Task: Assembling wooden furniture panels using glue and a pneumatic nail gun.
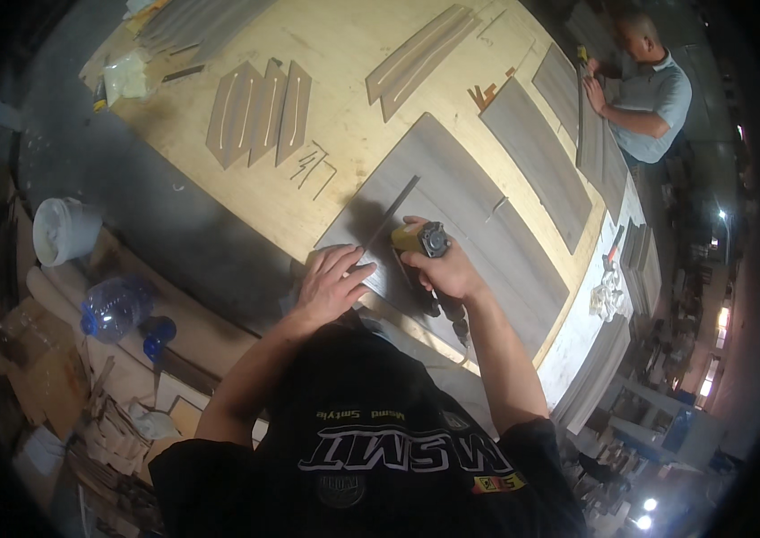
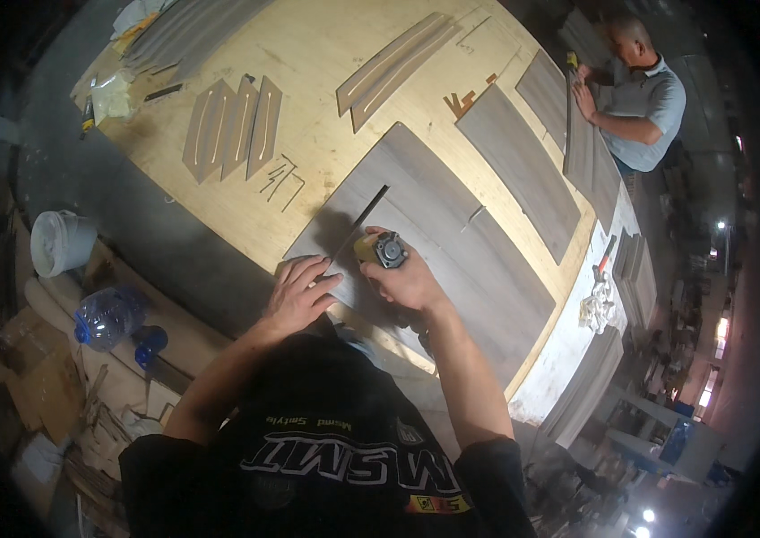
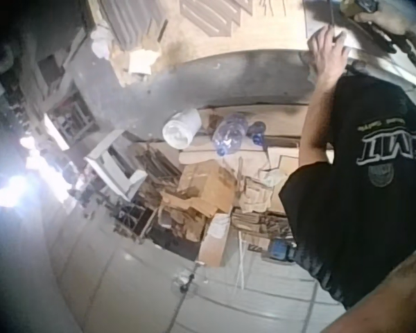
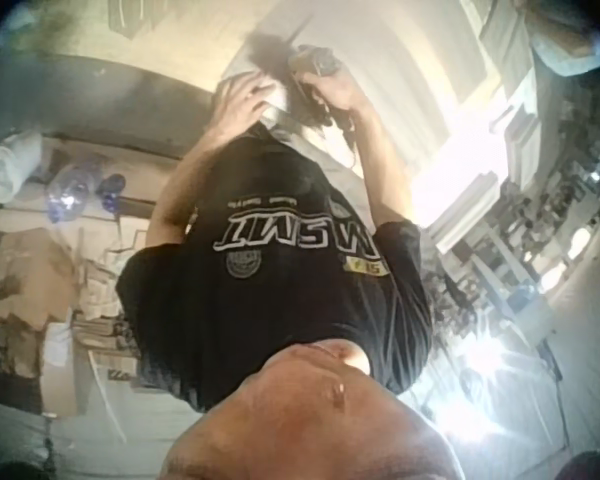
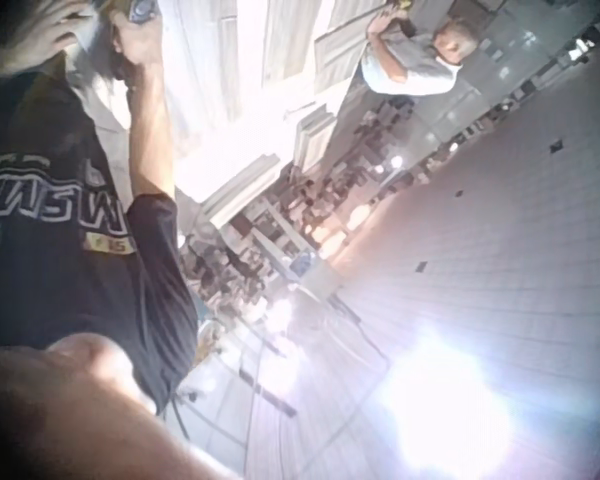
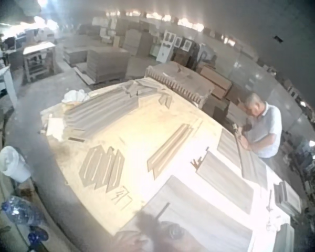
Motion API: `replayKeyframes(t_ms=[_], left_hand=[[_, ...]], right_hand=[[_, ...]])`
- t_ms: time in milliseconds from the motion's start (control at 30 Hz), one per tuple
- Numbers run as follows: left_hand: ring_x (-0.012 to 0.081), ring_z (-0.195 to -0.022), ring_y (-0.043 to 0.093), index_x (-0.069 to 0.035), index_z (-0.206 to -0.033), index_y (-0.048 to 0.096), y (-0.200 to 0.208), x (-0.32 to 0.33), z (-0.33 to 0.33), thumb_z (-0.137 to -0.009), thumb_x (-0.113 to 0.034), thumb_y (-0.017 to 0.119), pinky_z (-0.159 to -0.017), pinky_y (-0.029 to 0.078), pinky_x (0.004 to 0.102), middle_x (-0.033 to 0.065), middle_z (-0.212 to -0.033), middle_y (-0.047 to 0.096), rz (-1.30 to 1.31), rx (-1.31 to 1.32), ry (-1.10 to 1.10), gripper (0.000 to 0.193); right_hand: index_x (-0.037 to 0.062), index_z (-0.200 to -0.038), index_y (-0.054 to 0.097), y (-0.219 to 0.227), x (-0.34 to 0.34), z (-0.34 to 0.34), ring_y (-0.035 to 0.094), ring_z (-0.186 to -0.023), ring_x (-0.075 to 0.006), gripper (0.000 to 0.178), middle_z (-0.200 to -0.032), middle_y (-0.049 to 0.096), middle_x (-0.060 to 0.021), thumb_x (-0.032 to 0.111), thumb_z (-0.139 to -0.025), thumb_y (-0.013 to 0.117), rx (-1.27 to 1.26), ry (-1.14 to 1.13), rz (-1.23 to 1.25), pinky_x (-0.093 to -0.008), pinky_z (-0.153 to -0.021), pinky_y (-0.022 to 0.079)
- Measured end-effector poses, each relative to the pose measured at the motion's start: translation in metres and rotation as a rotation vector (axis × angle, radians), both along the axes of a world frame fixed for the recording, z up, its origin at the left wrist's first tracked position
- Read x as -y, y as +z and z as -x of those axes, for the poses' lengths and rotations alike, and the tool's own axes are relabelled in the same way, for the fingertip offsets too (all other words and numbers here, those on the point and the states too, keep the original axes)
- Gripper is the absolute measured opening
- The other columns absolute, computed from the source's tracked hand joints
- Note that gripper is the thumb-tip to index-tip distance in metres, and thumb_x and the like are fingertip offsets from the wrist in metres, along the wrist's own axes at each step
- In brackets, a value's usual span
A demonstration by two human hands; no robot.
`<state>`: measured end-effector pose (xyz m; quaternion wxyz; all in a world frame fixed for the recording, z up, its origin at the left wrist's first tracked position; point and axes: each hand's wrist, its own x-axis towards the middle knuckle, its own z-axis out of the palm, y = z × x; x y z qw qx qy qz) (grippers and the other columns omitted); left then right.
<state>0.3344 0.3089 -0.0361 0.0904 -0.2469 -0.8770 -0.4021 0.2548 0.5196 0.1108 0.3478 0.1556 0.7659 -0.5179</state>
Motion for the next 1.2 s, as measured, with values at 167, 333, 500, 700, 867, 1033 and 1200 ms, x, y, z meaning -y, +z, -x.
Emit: replayKeyframes(t_ms=[167, 333, 500, 700, 867, 1033, 1200], left_hand=[[0.0284, -0.127, 0.054, -0.015, -0.121, 0.071, -0.002, 0.0, 0.001, -0.075, -0.02, 0.082, -0.106, 0.041, 0.0454, 0.0095, -0.13, 0.061, -0.018, 0.019, -0.02, 0.047], [0.03, -0.128, 0.053, -0.015, -0.12, 0.07, 0.0, 0.0, 0.001, -0.074, -0.02, 0.083, -0.107, 0.041, 0.0463, 0.0099, -0.13, 0.06, 0.015, 0.029, -0.021, 0.048], [0.0294, -0.127, 0.053, -0.017, -0.12, 0.07, 0.002, -0.003, 0.002, -0.075, -0.021, 0.082, -0.107, 0.041, 0.045, 0.009, -0.129, 0.06, 0.046, 0.022, -0.022, 0.047], [0.031, -0.14, 0.043, -0.016, -0.124, 0.069, 0.014, -0.015, -0.003, -0.081, -0.024, 0.08, -0.116, 0.034, 0.0513, 0.0125, -0.144, 0.053, 0.165, 0.067, -0.025, 0.046], [0.0271, -0.145, 0.038, -0.014, -0.127, 0.067, 0.018, -0.046, 0.002, -0.09, -0.034, 0.07, -0.123, 0.02, 0.0597, 0.0088, -0.15, 0.05, 0.38, -0.011, -0.324, 0.042], [0.0239, -0.144, 0.038, -0.014, -0.126, 0.067, 0.024, -0.099, -0.006, -0.092, -0.033, 0.068, -0.122, 0.02, 0.0617, 0.0055, -0.146, 0.053, 0.382, -0.013, -0.579, 0.039], [0.0353, -0.127, 0.058, -0.008, -0.138, 0.059, 0.101, -0.177, -0.028, -0.089, -0.032, 0.077, -0.113, 0.041, 0.0514, 0.0146, -0.137, 0.062, -0.084, 0.331, -0.727, 0.058]], right_hand=[[0.0176, -0.143, 0.056, -0.003, 0.005, -0.004, 0.057, -0.056, -0.0121, 0.064, -0.084, 0.065, -0.003, 0.016, -0.082, 0.075, 0.003, -0.006, -0.05, -0.029, -0.052, 0.05], [0.0188, -0.145, 0.055, -0.007, 0.007, -0.007, 0.059, -0.059, -0.0119, 0.066, -0.089, 0.066, -0.0042, 0.02, -0.083, 0.077, -0.11, 0.039, -0.121, -0.0286, -0.054, 0.051], [0.0187, -0.149, 0.05, 0.011, 0.0, -0.026, 0.058, -0.059, -0.0108, 0.068, -0.089, 0.066, -0.0038, 0.017, -0.086, 0.077, -0.036, -0.136, 0.009, -0.0278, -0.055, 0.048], [0.0116, -0.151, 0.046, 0.038, -0.054, -0.113, 0.057, -0.061, -0.0086, 0.069, -0.09, 0.065, -0.0021, 0.01, -0.089, 0.075, -0.091, -0.301, 0.096, -0.0268, -0.056, 0.047], [0.009, -0.151, 0.045, 0.028, -0.084, -0.192, 0.057, -0.065, -0.008, 0.069, -0.095, 0.066, -0.003, 0.008, -0.089, 0.074, -0.051, -0.432, 0.085, -0.0259, -0.057, 0.048], [0.0049, -0.156, 0.037, 0.031, -0.117, -0.237, 0.057, -0.063, -0.0102, 0.082, -0.107, 0.068, -0.0091, 0.025, -0.088, 0.079, -0.273, -0.724, 0.174, -0.0248, -0.055, 0.047], [0.0097, -0.162, 0.023, 0.036, -0.166, -0.244, 0.054, -0.056, -0.0107, 0.104, -0.119, 0.062, -0.0171, 0.061, -0.087, 0.074, -0.686, -1.047, 0.468, -0.0242, -0.049, 0.045]])
